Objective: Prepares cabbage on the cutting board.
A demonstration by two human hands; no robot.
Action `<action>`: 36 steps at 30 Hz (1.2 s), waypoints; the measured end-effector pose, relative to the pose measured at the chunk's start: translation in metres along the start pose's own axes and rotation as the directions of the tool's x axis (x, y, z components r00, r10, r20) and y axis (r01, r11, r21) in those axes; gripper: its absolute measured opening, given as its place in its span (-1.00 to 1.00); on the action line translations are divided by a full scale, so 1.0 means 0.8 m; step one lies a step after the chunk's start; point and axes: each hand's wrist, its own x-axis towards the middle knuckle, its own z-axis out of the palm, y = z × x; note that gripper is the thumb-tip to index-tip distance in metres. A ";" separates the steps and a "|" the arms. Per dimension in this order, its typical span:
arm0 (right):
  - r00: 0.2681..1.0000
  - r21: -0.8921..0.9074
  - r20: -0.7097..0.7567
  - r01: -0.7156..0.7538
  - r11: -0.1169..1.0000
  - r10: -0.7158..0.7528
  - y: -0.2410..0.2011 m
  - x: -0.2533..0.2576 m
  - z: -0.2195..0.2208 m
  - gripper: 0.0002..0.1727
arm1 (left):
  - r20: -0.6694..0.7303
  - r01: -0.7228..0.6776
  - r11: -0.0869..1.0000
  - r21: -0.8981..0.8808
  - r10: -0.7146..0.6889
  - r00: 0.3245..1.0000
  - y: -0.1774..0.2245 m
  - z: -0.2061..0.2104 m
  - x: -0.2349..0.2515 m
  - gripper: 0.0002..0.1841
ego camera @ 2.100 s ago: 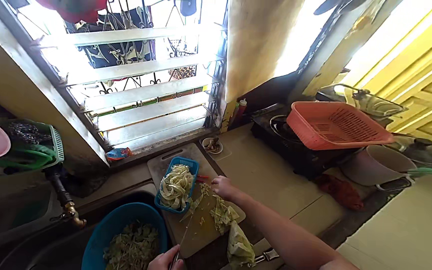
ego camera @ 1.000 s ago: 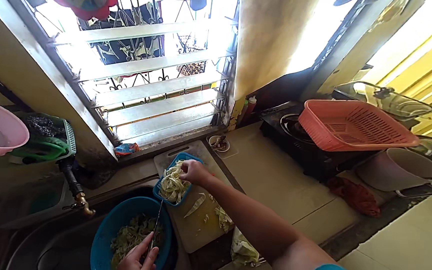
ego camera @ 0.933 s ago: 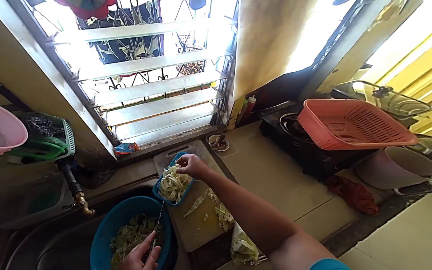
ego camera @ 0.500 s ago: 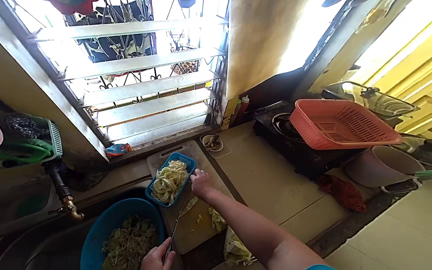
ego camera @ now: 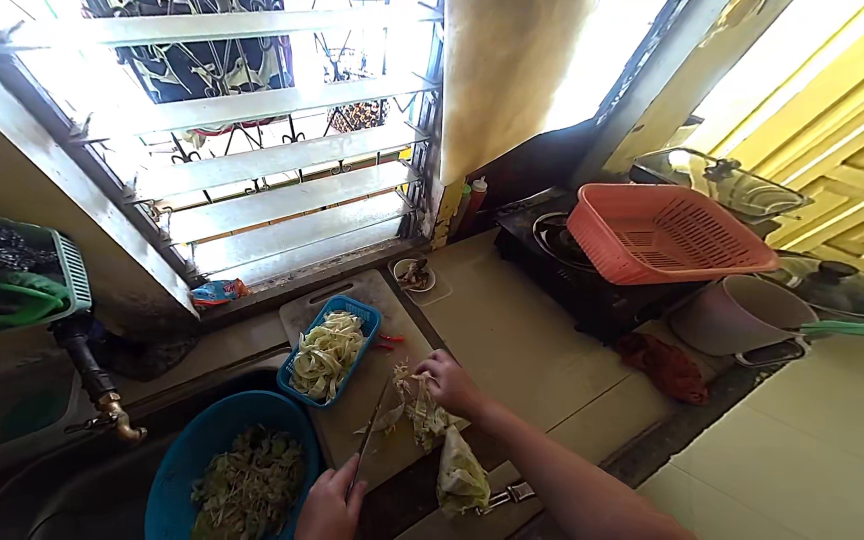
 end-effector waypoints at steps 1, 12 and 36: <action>0.994 0.010 0.035 -0.100 0.995 0.100 0.008 -0.003 -0.011 -0.58 | 0.002 0.012 1.000 0.023 -0.012 1.000 0.004 -0.005 0.013 -0.51; 0.864 -0.154 0.323 -0.354 0.922 0.386 0.014 -0.015 0.009 0.42 | 0.240 -0.046 0.993 0.113 0.017 0.971 0.021 -0.015 0.053 -0.49; 0.908 0.035 0.227 -0.369 0.929 0.352 -0.033 -0.021 0.051 -0.26 | -0.044 0.059 0.917 -0.394 -0.084 0.996 0.002 0.073 -0.065 -0.52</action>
